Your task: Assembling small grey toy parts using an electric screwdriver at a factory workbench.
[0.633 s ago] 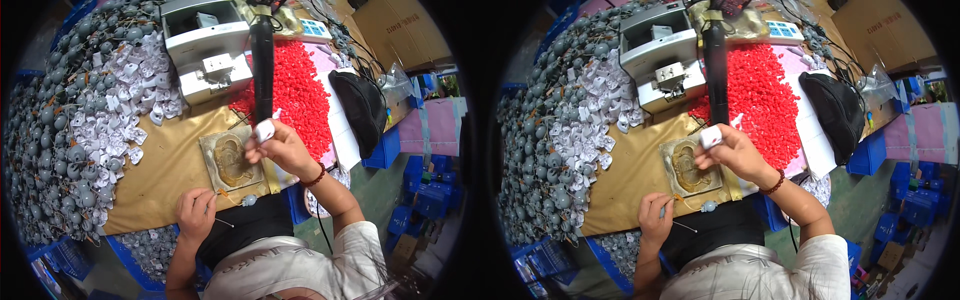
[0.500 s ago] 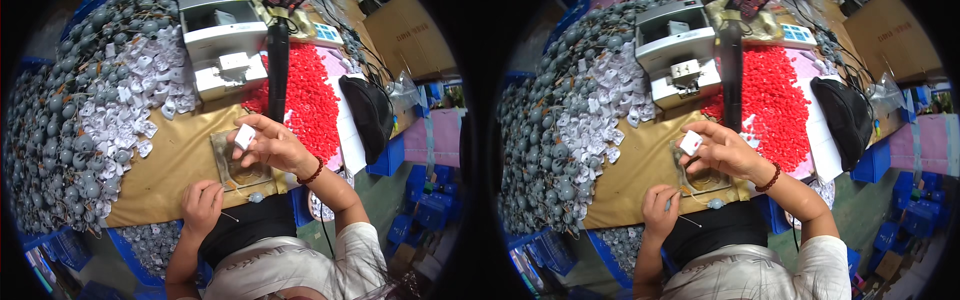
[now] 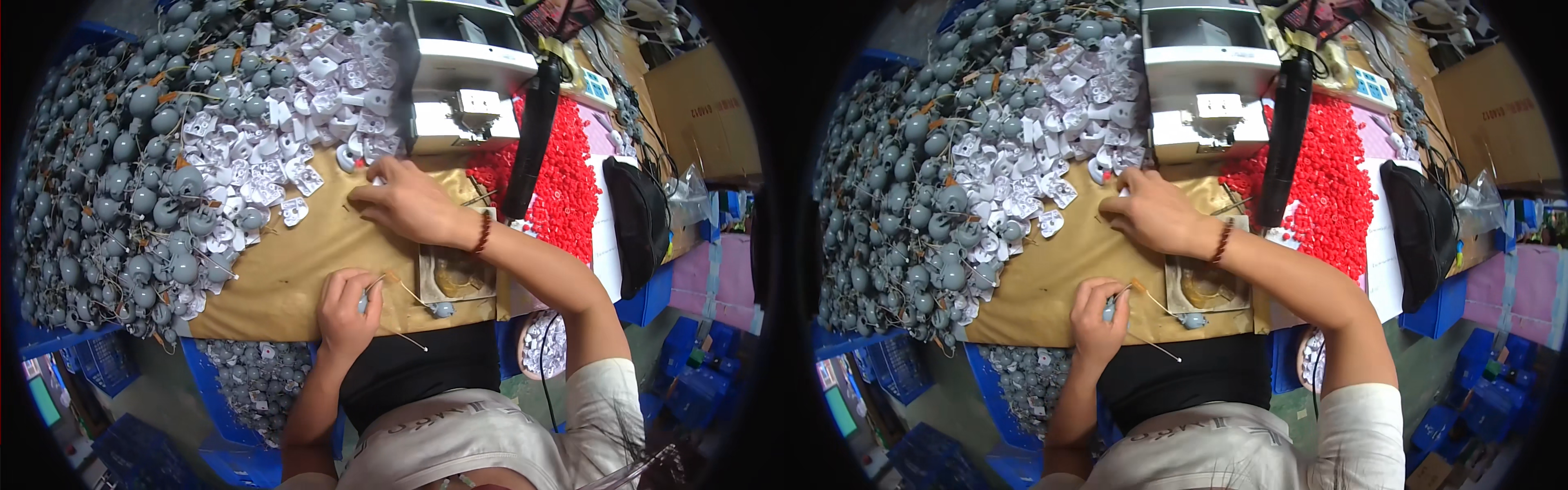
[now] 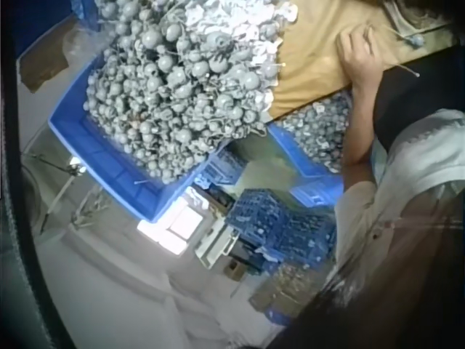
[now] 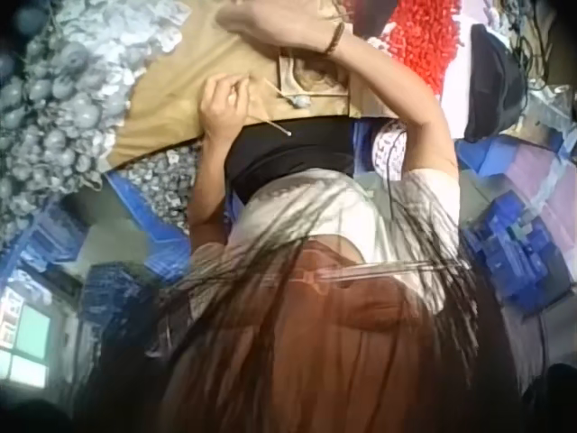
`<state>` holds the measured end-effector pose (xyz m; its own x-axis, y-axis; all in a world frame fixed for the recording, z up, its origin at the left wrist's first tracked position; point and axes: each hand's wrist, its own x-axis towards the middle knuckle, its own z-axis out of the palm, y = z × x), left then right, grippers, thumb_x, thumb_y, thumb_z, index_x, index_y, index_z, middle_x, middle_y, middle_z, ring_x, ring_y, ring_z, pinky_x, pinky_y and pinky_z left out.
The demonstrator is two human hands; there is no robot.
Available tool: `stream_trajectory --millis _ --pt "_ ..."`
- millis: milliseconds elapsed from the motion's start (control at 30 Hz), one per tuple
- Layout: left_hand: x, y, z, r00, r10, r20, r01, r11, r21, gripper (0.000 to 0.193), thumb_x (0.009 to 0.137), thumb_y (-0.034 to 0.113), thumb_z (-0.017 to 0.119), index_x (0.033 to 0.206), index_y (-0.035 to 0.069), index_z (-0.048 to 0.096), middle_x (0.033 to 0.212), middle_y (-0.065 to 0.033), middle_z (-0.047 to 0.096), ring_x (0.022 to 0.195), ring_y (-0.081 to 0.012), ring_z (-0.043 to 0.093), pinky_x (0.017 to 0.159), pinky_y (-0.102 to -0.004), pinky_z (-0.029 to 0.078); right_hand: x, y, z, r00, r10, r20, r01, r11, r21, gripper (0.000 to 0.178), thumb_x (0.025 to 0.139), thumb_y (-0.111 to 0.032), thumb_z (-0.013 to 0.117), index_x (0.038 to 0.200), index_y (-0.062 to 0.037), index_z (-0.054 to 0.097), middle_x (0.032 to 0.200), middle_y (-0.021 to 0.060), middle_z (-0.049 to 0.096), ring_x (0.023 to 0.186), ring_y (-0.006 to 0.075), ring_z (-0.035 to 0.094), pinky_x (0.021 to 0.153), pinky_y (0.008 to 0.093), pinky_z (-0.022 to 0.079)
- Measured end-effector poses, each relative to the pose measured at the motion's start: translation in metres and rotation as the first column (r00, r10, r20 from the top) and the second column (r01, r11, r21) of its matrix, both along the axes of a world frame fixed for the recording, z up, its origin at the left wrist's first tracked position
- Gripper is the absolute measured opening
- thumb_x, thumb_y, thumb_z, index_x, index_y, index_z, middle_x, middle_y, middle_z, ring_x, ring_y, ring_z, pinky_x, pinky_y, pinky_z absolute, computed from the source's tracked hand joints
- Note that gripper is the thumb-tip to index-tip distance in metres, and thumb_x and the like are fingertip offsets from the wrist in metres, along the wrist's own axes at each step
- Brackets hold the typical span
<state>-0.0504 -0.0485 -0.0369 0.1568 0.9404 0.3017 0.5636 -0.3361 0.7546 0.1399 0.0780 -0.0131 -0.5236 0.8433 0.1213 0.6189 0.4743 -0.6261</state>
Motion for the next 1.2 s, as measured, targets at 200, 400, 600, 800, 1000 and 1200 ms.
stream_trajectory --millis 200,400,600,800,1000,1200 --pt "0.003 0.002 -0.002 1.0 -0.002 -0.001 0.002 1.0 0.013 0.015 0.08 0.0 0.075 0.091 0.005 0.067 0.093 -0.0112 0.065 0.085 -0.0327 0.064 0.074 -0.0419 0.052 0.018 0.003 -0.002 0.995 0.053 -0.085 -0.052 0.999 0.006 0.024 0.088 -0.01 0.074 0.111 -0.0055 0.068 0.114 0.0142 0.062 0.098 0.0328 0.064 0.085 0.0383 0.053" --pt "-0.006 0.01 0.005 0.998 0.033 0.052 -0.032 0.999 -0.017 0.014 0.081 0.001 0.075 0.092 0.004 0.067 0.094 -0.0112 0.065 0.087 -0.0327 0.065 0.076 -0.0416 0.053 0.041 -0.012 0.025 0.922 -0.102 -0.374 -0.06 0.916 -0.397 0.02 0.091 -0.002 0.067 0.109 -0.0049 0.06 0.105 0.0015 0.06 0.092 0.011 0.06 0.076 0.026 0.051" --pt "-0.029 0.043 0.023 0.993 0.063 -0.099 -0.062 0.998 0.013 0.014 0.087 0.003 0.074 0.098 0.0 0.067 0.1 -0.0147 0.066 0.092 -0.0332 0.064 0.081 -0.0421 0.052 0.065 -0.025 0.038 0.5 -0.583 -0.64 -0.373 0.522 -0.767 0.013 0.1 -0.008 0.059 0.113 -0.0046 0.059 0.095 0.0064 0.065 0.079 0.0122 0.064 0.067 0.0254 0.053" --pt "-0.058 0.075 0.034 0.941 0.141 -0.307 -0.094 0.982 0.161 0.019 0.087 0.004 0.072 0.105 0.003 0.068 0.106 -0.0122 0.065 0.1 -0.0336 0.059 0.091 -0.0438 0.047 0.106 -0.07 0.061 0.638 -0.605 -0.477 -0.165 0.498 -0.851 0.024 0.103 -0.014 0.061 0.124 -0.0025 0.058 0.098 0.0089 0.067 0.086 0.0178 0.071 0.072 0.0291 0.06" --pt "-0.05 0.11 0.042 0.785 0.04 -0.618 0.105 0.975 0.197 0.023 0.083 0.004 0.073 0.105 0.005 0.068 0.106 -0.011 0.063 0.101 -0.0338 0.056 0.09 -0.0452 0.047 0.253 -0.149 0.076 0.313 -0.79 -0.527 0.196 0.596 -0.778 0.028 0.106 -0.016 0.056 0.127 0.0009 0.057 0.103 0.0136 0.068 0.084 0.0211 0.071 0.073 0.0311 0.061" --pt "-0.058 0.113 0.019 0.757 -0.042 -0.652 0.188 0.97 0.155 0.015 0.088 0.005 0.065 0.102 0.006 0.065 0.101 -0.011 0.061 0.1 -0.0324 0.058 0.086 -0.0451 0.047 0.506 -0.251 0.068 -0.37 -0.525 -0.767 0.682 0.407 -0.608 0.027 0.105 -0.017 0.057 0.119 0.0057 0.057 0.108 0.0179 0.065 0.096 0.0272 0.067 0.088 0.0384 0.06"
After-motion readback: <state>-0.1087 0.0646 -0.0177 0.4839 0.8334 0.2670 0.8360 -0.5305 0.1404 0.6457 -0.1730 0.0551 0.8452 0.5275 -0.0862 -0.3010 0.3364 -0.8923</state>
